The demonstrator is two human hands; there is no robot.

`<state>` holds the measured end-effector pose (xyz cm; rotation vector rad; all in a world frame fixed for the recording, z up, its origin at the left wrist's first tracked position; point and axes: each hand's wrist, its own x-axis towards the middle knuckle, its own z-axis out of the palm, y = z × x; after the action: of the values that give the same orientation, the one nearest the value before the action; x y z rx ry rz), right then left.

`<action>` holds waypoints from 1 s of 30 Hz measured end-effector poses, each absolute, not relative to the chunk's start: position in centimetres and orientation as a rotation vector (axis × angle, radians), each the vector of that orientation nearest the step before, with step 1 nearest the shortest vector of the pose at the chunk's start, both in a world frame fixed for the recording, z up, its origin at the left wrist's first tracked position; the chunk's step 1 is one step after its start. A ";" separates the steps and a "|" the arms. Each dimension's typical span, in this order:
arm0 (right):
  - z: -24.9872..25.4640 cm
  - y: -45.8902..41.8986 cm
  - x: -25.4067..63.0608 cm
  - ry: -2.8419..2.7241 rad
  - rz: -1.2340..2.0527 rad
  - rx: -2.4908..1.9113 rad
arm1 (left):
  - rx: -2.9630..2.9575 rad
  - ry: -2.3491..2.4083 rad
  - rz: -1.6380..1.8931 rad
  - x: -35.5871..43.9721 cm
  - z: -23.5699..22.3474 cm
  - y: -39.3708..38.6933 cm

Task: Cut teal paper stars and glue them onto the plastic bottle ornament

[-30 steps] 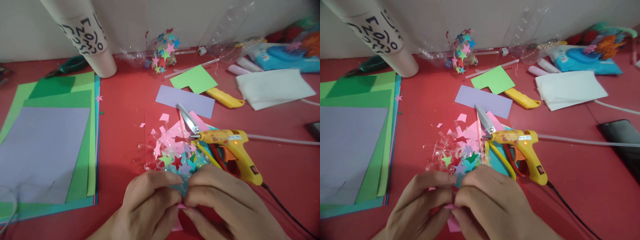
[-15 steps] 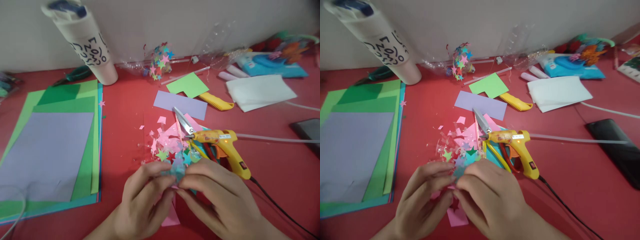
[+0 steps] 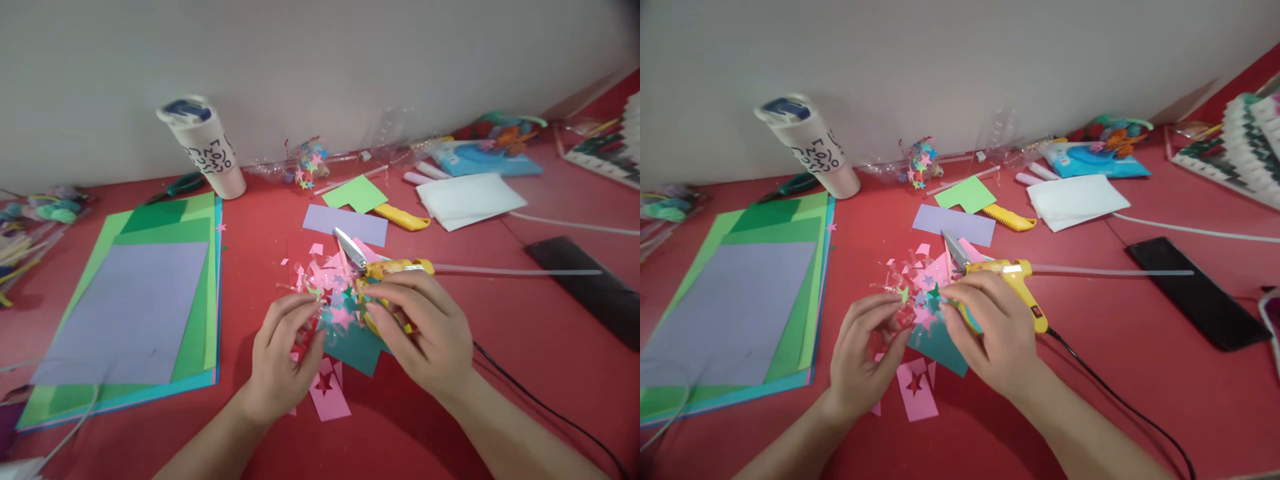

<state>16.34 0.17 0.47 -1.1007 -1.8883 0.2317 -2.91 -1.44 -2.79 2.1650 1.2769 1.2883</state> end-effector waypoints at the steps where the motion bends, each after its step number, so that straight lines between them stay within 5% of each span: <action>1: 0.4 0.3 16.4 -1.849 0.254 -1.114 | 2.159 1.276 1.307 -2.9 -2.8 -1.4; 12: 0.2 1.4 16.8 -1.772 0.388 -1.178 | 2.180 1.381 1.548 -3.7 -1.2 -1.0; 30: 0.4 1.7 17.3 -1.817 0.498 -1.200 | 2.272 1.701 1.155 -1.7 0.4 -2.5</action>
<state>17.27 1.68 0.35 -1.1998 -1.8175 0.4985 -1.66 -2.48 0.36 2.2717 1.7009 1.1549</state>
